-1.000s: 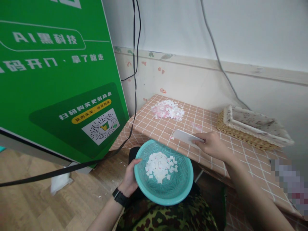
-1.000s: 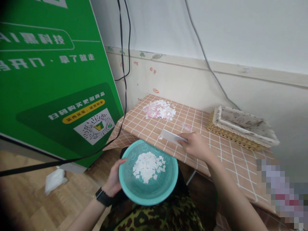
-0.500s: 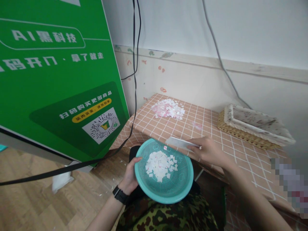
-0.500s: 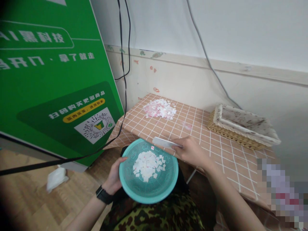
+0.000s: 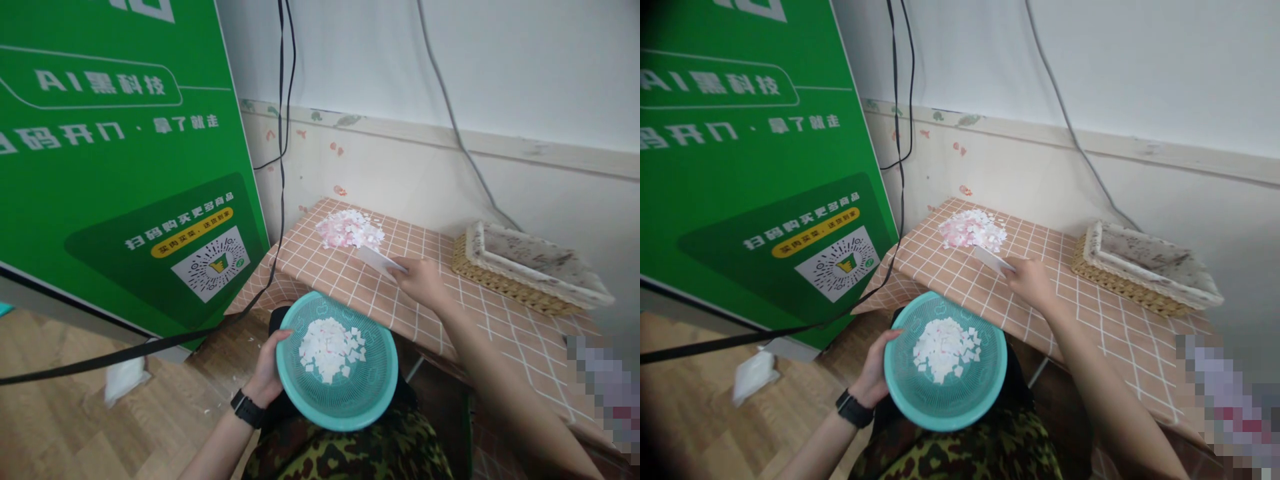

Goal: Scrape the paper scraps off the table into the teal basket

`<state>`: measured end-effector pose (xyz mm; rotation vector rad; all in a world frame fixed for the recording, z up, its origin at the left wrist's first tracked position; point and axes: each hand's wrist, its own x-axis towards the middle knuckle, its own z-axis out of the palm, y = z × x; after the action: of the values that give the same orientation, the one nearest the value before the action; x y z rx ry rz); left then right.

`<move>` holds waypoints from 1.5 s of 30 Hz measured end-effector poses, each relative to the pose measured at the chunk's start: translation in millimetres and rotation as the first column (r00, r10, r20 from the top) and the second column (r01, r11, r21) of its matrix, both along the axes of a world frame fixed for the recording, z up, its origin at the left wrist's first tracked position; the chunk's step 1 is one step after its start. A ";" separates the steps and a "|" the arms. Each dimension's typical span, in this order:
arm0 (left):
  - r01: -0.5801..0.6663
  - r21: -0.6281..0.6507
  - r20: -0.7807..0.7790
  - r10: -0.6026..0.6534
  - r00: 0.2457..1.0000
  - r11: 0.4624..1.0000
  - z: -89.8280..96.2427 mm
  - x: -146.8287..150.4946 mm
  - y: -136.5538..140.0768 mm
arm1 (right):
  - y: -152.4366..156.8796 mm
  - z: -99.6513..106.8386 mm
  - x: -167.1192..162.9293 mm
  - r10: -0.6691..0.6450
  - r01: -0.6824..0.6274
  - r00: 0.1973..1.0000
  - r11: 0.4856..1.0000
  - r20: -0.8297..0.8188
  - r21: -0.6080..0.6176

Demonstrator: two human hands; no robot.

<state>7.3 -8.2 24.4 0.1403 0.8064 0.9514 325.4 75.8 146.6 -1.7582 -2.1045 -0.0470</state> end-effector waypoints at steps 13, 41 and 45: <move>-0.031 -0.002 -0.050 0.031 0.998 1.000 -2.1 -8.4 3.2 | 35.9 -5.1 -19.7 -0.025 0.035 0.982 0.998 0.188 -0.051; -0.071 0.028 -0.064 0.073 0.995 0.997 1.3 -26.8 9.4 | 66.4 9.0 -27.0 0.168 -0.159 0.982 0.982 0.084 -0.101; -0.078 0.043 -0.077 0.082 0.994 0.996 1.0 -27.3 11.0 | 68.1 4.2 -34.9 0.233 -0.228 0.970 0.971 0.065 -0.078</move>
<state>-20.0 2.8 25.3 0.1822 0.8716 1.0430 290.5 143.9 150.8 -1.5589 -2.3775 0.0268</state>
